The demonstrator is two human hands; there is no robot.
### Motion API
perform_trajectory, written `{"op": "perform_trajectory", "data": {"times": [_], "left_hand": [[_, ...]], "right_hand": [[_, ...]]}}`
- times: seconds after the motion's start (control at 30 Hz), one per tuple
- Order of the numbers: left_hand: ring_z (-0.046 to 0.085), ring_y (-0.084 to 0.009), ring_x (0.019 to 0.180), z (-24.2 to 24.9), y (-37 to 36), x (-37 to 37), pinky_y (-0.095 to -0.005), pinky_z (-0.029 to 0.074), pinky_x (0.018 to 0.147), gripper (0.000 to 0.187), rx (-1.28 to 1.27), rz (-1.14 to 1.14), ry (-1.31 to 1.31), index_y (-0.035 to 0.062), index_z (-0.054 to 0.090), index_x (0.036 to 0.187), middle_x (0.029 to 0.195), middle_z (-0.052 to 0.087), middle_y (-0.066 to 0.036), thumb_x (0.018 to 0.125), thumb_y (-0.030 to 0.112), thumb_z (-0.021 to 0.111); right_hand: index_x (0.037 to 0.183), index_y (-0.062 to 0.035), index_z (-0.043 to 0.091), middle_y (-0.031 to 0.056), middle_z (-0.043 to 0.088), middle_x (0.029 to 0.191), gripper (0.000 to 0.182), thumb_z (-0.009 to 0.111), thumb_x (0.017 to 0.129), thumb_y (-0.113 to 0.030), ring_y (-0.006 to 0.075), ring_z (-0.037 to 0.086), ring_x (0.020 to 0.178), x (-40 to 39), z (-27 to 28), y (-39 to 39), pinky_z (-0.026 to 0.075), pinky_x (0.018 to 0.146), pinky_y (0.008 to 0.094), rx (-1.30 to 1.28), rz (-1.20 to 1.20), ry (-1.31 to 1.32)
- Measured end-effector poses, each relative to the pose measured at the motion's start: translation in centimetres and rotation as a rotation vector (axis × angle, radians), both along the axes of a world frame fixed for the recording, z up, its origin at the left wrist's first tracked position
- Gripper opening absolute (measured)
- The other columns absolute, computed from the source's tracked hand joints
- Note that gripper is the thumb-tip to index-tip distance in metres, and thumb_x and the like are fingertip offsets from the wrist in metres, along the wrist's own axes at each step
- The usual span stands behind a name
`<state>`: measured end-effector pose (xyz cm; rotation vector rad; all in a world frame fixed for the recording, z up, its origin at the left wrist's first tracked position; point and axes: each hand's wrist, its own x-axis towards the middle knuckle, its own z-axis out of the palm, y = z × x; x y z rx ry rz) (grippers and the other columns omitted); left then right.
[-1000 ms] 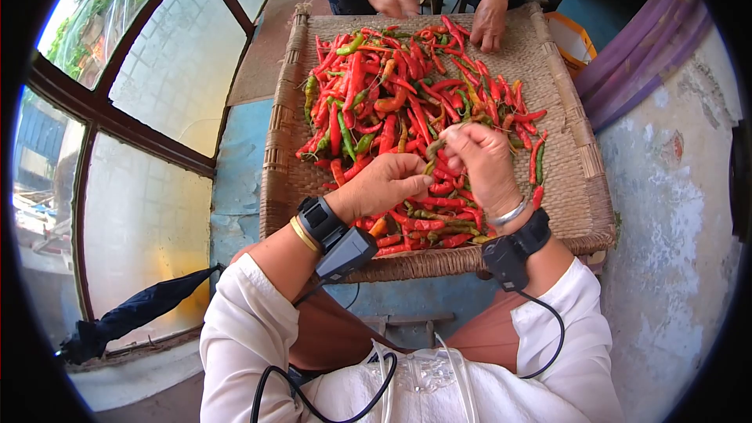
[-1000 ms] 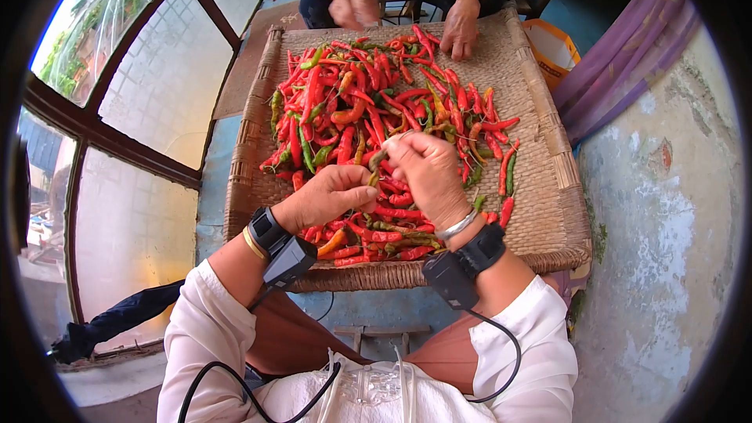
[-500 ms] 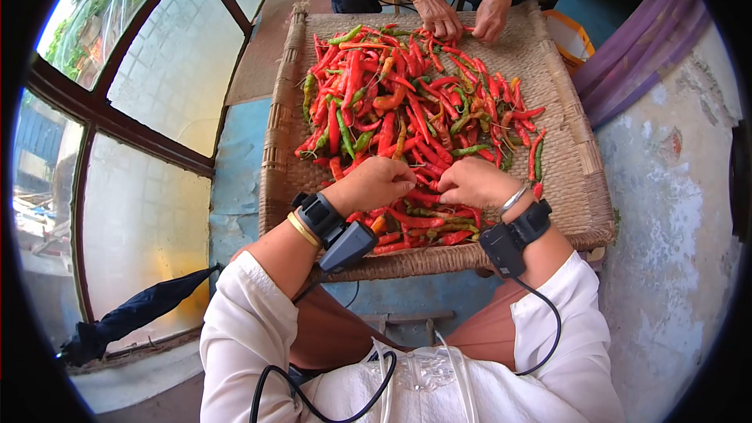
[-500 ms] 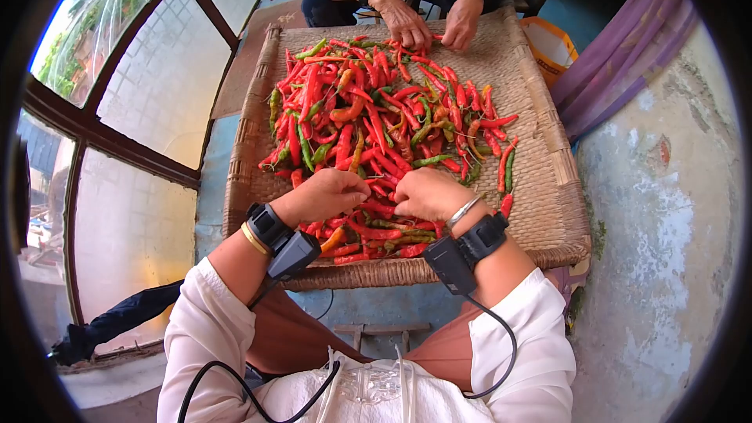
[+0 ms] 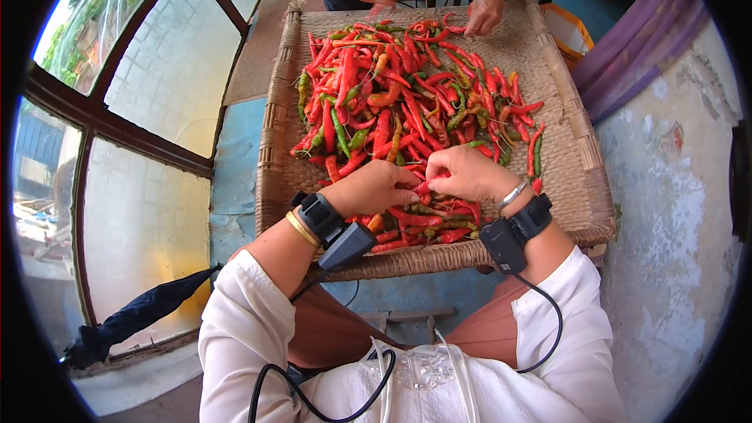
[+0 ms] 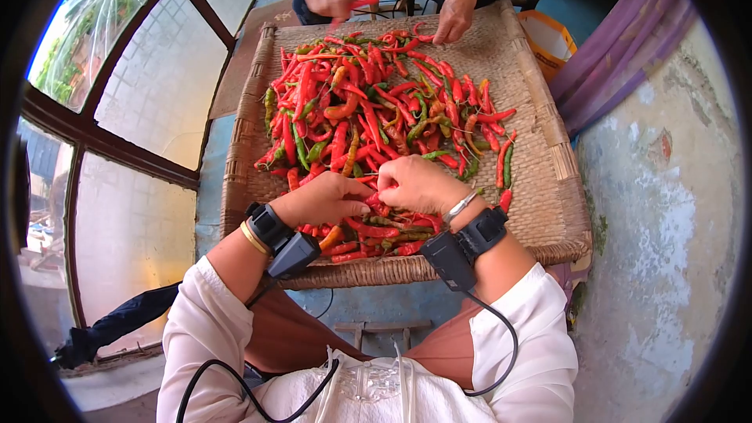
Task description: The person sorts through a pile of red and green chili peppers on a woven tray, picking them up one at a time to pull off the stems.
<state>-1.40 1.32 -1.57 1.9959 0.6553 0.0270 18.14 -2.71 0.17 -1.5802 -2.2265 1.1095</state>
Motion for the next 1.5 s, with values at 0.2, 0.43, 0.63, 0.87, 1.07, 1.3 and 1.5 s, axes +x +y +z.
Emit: {"op": "perform_trajectory", "data": {"times": [0.2,0.43,0.63,0.87,1.07,1.3,1.5], "left_hand": [[0.051,-0.0056,0.063,1.2,1.0,-0.9,-0.0222,0.043,0.058,0.017,-0.055,0.203,-0.051,0.0016,0.06,0.091,0.067,0.058,-0.002,0.079,0.013,0.061],[0.058,-0.0165,0.058,0.5,2.8,-3.0,-0.0287,0.045,0.053,0.015,0.334,0.313,0.17,0.0023,0.06,0.084,0.064,0.059,-0.008,0.077,0.015,0.057],[0.058,-0.0285,0.069,-0.3,2.3,-3.6,-0.0357,0.046,0.063,0.02,0.425,0.059,0.3,0.0072,0.061,0.088,0.073,0.06,-0.014,0.071,0.017,0.057],[0.058,-0.0292,0.073,-0.4,1.4,-3.4,-0.0369,0.046,0.066,0.033,0.289,-0.182,0.301,0.0121,0.059,0.101,0.077,0.06,-0.015,0.068,0.012,0.056],[0.057,-0.0238,0.062,0.7,0.9,-1.9,-0.032,0.045,0.059,0.027,0.314,-0.113,0.127,0.0082,0.061,0.094,0.069,0.059,-0.013,0.067,0.011,0.06],[0.057,-0.0297,0.062,1.8,-0.2,-0.5,-0.0348,0.045,0.058,0.024,0.289,0.147,-0.058,0.0049,0.061,0.086,0.068,0.057,-0.015,0.065,0.015,0.065],[0.055,-0.0188,0.061,0.7,-0.1,-0.1,-0.0296,0.044,0.057,0.022,0.488,0.152,-0.37,0.0036,0.059,0.087,0.067,0.058,-0.008,0.068,0.013,0.067]], "right_hand": [[0.08,-0.0026,0.058,-0.0005,0.056,0.066,0.006,0.058,0.077,-0.007,0.0043,0.051,0.053,1.8,2.1,0.2,0.042,0.049,0.0173,-0.23,-0.278,0.549],[0.12,-0.0009,0.041,0.0108,0.054,0.097,0.045,0.057,0.08,-0.014,0.01,0.057,0.063,4.3,2.5,0.7,0.044,0.047,0.019,0.208,-0.827,0.865],[0.112,0.0001,0.048,0.0098,0.057,0.093,0.039,0.058,0.079,-0.018,0.0104,0.059,0.063,3.2,1.7,0.6,0.044,0.046,0.0204,-0.005,-0.675,0.555],[0.095,-0.0028,0.059,0.0117,0.061,0.078,0.027,0.06,0.074,-0.02,0.0212,0.059,0.071,0.3,0.5,-1.1,0.046,0.067,0.0315,0.115,-0.054,0.279],[0.093,-0.0029,0.058,0.0148,0.06,0.085,0.027,0.06,0.07,-0.018,0.0269,0.058,0.08,-1.5,0.0,-1.8,0.045,0.071,0.0338,0.196,0.142,0.189],[0.083,-0.0008,0.056,0.0133,0.059,0.073,0.024,0.067,0.067,-0.016,0.0245,0.058,0.067,-2.4,0.8,-1.7,0.046,0.062,0.0332,0.237,-0.109,0.351],[0.076,-0.0007,0.054,0.0091,0.057,0.062,0.014,0.063,0.07,-0.01,0.0165,0.056,0.054,-2.4,1.1,-1.6,0.044,0.052,0.0282,0.27,-0.201,0.454]]}}
